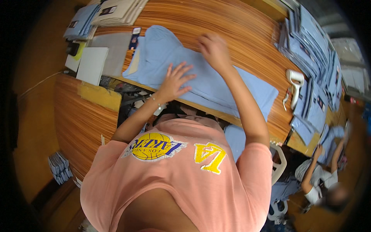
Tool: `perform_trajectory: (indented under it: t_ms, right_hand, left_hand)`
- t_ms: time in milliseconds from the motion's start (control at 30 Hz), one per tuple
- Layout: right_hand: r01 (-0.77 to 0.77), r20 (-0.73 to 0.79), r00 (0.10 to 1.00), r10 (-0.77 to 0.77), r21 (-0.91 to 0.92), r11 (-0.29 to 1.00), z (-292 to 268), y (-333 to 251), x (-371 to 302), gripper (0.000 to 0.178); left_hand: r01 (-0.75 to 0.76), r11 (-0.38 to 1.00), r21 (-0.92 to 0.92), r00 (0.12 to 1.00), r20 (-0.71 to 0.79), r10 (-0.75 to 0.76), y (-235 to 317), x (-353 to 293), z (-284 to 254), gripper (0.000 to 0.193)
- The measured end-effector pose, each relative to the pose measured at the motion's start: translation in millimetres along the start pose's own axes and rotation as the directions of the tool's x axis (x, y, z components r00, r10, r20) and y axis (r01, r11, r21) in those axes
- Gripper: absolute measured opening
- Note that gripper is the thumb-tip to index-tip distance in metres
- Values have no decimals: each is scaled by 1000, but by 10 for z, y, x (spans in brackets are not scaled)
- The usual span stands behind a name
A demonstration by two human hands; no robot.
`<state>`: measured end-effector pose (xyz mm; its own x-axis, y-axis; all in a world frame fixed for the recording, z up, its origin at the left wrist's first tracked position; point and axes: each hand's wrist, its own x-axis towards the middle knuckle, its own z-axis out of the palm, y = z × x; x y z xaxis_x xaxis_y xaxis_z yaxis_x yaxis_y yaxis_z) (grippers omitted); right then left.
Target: The person picks up a light-blue garment from a chair, lays it flat on a table, and folds it using a cardboard guide. They then place the folded garment into a clear plastic bag and seal it with a strip of tape.
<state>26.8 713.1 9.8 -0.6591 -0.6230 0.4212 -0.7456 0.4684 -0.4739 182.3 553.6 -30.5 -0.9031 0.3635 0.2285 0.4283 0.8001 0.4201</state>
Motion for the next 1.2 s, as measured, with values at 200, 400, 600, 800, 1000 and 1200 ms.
perform_trajectory:
  t_ms: [200,400,600,800,1000,1200]
  right_hand:
    - [385,74,922,-380,-275,881,1526,-122,1392,20]
    - [58,667,726,168,-302,951,1118,-574,1569,26]
    - [-260,767,627,-139,374,890,-100,-1827,873,36]
    - [-536,660,732,171,402,742,-897,-2268,426,23]
    - [-803,72,534,842,353,479,-1092,-1235,-499,23]
    - [-864,1,250,968,451,222,-435,-73,-1763,16]
  left_hand:
    - [63,924,-378,997,57,-45,-211,-433,-375,33]
    - [155,537,-830,789,-223,-573,-1057,-520,-918,26]
    - [252,482,-839,967,206,-146,-1763,420,-788,35]
    - [-51,944,-326,373,871,321,-1451,593,-427,47]
    - [485,739,-467,538,826,169,-1950,576,-384,46]
    - [-178,984,-32,759,632,158,-2043,581,-884,34]
